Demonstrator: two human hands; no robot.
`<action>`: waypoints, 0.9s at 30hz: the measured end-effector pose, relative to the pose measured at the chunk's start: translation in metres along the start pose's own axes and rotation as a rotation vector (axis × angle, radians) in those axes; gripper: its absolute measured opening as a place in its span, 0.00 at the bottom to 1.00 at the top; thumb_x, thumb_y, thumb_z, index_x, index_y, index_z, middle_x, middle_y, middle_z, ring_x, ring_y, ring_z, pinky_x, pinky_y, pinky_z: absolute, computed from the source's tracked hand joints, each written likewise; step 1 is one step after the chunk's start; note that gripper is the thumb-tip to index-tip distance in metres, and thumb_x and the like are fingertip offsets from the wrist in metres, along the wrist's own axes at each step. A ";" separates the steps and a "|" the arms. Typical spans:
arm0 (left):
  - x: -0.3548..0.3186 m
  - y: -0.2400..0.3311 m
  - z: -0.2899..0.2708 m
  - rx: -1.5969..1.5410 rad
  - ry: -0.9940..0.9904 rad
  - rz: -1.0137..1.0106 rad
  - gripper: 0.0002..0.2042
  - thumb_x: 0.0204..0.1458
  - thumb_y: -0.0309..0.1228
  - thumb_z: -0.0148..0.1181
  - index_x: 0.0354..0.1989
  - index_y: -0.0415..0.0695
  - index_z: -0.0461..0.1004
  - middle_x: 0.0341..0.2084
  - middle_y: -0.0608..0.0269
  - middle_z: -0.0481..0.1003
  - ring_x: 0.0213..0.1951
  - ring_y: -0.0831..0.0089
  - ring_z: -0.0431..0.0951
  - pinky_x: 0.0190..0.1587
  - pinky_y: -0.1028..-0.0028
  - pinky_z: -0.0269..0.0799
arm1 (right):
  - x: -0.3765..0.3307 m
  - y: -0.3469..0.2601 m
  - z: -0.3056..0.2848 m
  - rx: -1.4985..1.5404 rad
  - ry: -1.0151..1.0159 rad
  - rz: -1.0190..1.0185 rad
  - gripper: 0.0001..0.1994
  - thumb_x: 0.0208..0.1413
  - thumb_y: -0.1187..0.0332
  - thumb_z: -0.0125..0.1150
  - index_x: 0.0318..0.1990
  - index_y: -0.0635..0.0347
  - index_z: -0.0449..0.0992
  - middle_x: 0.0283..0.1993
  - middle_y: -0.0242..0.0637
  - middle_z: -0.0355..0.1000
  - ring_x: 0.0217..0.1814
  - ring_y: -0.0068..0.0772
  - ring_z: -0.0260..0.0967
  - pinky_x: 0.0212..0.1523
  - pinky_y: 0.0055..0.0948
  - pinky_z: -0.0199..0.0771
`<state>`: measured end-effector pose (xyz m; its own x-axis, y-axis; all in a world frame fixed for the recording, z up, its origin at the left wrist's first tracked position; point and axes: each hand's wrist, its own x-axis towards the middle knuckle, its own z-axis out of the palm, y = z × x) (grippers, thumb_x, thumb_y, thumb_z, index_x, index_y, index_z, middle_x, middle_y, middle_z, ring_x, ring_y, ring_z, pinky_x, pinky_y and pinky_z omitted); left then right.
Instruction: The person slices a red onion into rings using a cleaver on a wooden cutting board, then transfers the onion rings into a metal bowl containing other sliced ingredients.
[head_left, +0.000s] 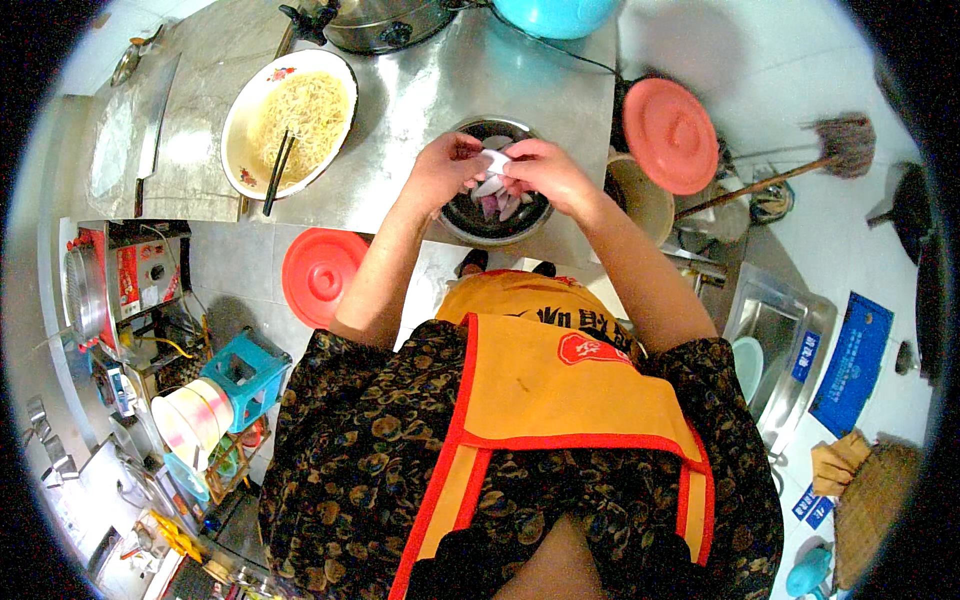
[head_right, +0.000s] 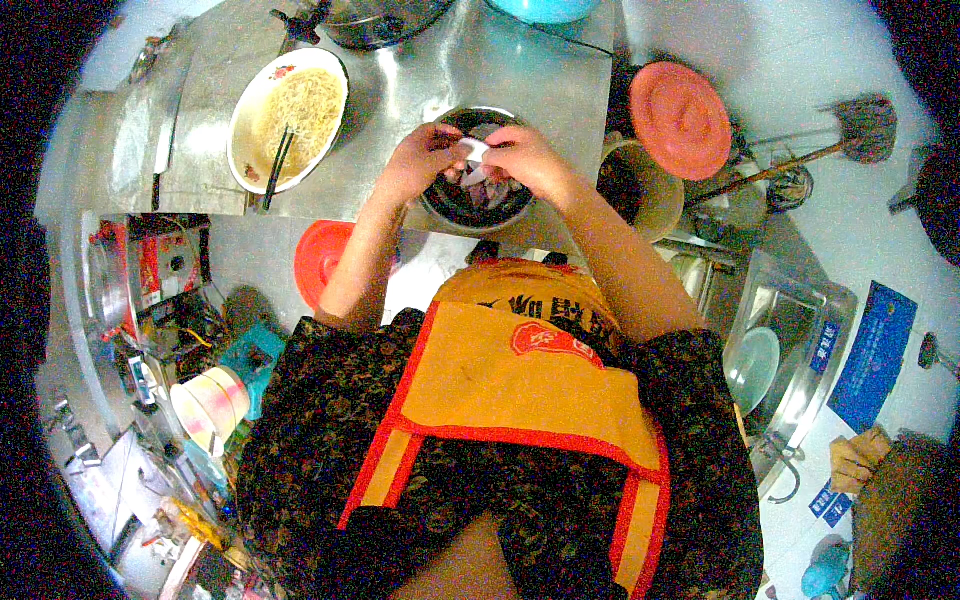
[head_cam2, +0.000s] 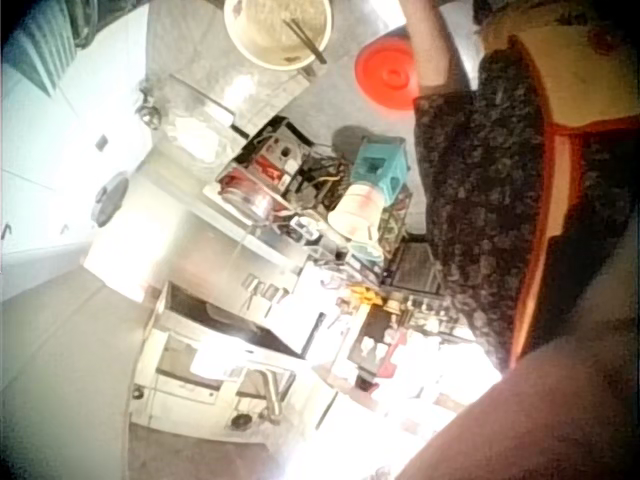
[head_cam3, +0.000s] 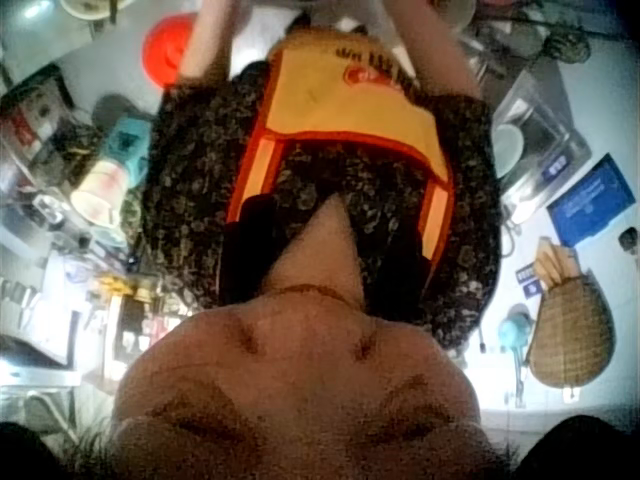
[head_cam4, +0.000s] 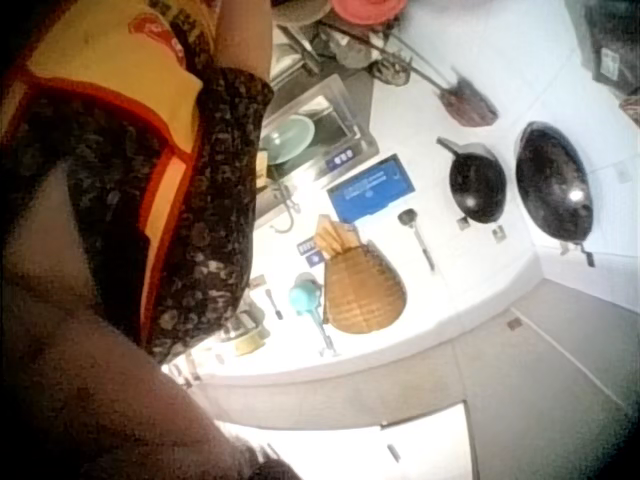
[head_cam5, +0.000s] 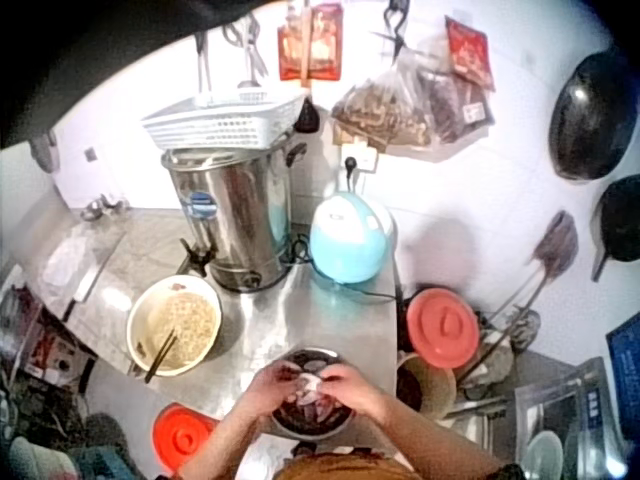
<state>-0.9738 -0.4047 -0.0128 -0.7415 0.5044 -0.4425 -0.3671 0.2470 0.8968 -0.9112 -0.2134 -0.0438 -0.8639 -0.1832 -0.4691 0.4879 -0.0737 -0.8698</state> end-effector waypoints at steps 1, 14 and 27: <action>0.000 -0.003 0.001 -0.022 0.006 0.026 0.13 0.49 0.26 0.61 0.43 0.37 0.71 0.27 0.63 0.76 0.25 0.79 0.73 0.29 0.79 0.70 | -0.002 -0.002 0.004 0.083 0.049 0.007 0.08 0.55 0.70 0.56 0.40 0.64 0.74 0.33 0.35 0.73 0.32 0.24 0.71 0.34 0.24 0.73; 0.002 -0.014 0.008 0.095 0.051 0.123 0.12 0.48 0.25 0.62 0.40 0.38 0.70 0.26 0.64 0.74 0.25 0.79 0.72 0.28 0.79 0.69 | 0.003 0.003 0.017 -0.219 0.239 -0.186 0.07 0.49 0.70 0.61 0.33 0.62 0.75 0.27 0.35 0.72 0.26 0.26 0.71 0.26 0.27 0.71; 0.005 -0.019 0.018 -0.093 0.017 0.037 0.11 0.47 0.23 0.60 0.39 0.37 0.70 0.29 0.63 0.73 0.30 0.78 0.73 0.30 0.78 0.71 | -0.001 0.004 0.018 -0.419 0.304 -0.189 0.09 0.47 0.67 0.62 0.31 0.63 0.74 0.25 0.42 0.73 0.27 0.35 0.73 0.28 0.35 0.72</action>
<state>-0.9603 -0.3925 -0.0321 -0.7647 0.4974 -0.4096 -0.3890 0.1502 0.9089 -0.9065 -0.2316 -0.0444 -0.9590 0.0912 -0.2682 0.2832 0.3298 -0.9006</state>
